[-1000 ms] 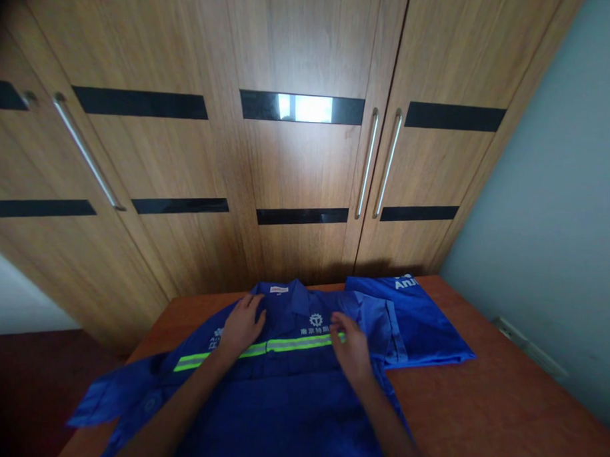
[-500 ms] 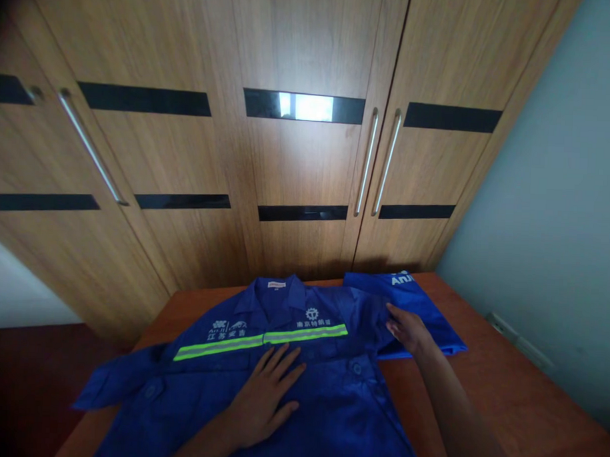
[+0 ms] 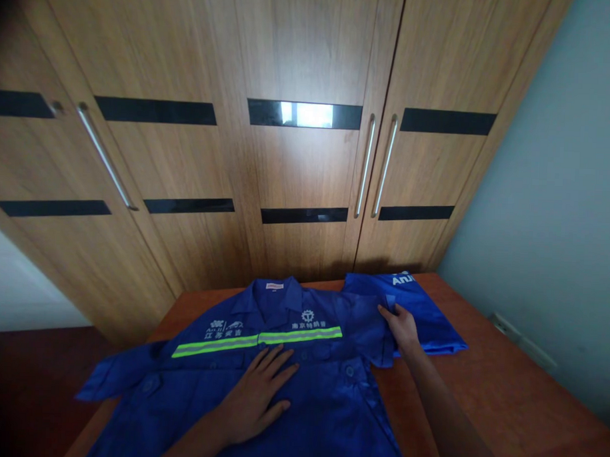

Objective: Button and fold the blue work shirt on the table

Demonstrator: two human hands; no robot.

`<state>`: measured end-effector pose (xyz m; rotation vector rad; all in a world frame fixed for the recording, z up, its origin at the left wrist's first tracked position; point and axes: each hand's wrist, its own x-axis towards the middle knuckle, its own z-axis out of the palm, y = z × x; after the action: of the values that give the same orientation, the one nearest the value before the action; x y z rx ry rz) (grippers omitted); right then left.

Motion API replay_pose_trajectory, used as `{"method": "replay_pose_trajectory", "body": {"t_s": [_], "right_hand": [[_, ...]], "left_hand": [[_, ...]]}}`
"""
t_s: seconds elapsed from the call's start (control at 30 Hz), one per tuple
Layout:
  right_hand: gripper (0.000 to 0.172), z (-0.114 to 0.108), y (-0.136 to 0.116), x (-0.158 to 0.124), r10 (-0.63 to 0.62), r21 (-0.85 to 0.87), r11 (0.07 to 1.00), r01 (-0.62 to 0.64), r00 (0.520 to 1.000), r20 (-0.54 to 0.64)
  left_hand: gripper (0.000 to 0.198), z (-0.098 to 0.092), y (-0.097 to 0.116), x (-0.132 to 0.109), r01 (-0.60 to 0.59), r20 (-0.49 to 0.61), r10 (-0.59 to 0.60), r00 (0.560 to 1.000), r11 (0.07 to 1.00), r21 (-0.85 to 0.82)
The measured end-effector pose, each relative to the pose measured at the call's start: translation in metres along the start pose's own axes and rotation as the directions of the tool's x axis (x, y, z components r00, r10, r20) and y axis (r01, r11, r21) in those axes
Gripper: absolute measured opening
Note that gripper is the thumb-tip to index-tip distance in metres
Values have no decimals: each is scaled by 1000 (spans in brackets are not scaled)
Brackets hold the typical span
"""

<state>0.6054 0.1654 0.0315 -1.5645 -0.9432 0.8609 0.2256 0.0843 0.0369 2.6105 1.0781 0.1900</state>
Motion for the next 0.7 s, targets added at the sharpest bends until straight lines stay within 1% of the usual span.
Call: {"method": "replay_pose_trajectory", "body": {"t_s": [0.1,0.17,0.2,0.23,0.27,0.3,0.33,0.37,0.4,0.43,0.47,0.53,0.63,0.7], "right_hand": [[35,7,-15,-13,-118,-58,991,118,993,-7],[34,18,-24,-33,-250,-162,954,253,967,43],[33,26,-26,-47,-331,-235,908,347,938,105],[32,33,-26,-62,-412,-316,832,457,889,202],[33,41,-24,-79,-460,-363,751,552,831,313],[35,48,-20,-95,-478,-387,665,638,763,436],[38,53,-14,-109,-457,-402,577,710,690,561],[43,57,-8,-121,-418,-411,502,761,630,655],[47,59,-1,-129,-372,-422,442,791,590,716],[51,59,6,-135,-332,-435,396,808,568,753],[53,58,11,-138,-307,-450,366,815,562,768],[55,53,18,-138,-287,-466,334,820,559,778],[56,48,20,-133,-269,-445,318,837,529,805],[56,47,19,-132,-255,-436,318,842,518,816]], "left_hand": [[59,2,2,1,20,0,-20,1000,1000,6],[59,4,3,1,26,-4,-25,1000,1000,13],[59,5,4,1,27,-7,-27,1000,1000,16],[58,6,5,0,27,-10,-27,1000,999,18],[58,6,6,0,30,-17,-30,999,999,21],[58,7,6,0,36,-24,-35,999,999,26],[58,8,7,-1,42,-32,-41,999,999,34],[59,9,8,-1,49,-39,-48,998,998,42],[59,9,8,-2,55,-46,-53,998,997,52],[60,10,8,-2,58,-54,-55,997,997,59],[60,10,7,-3,57,-60,-53,997,996,64],[60,12,6,-3,50,-74,-45,996,996,68],[59,14,6,-3,48,-91,-41,995,996,73],[59,14,7,-3,47,-92,-39,995,996,81]]}}
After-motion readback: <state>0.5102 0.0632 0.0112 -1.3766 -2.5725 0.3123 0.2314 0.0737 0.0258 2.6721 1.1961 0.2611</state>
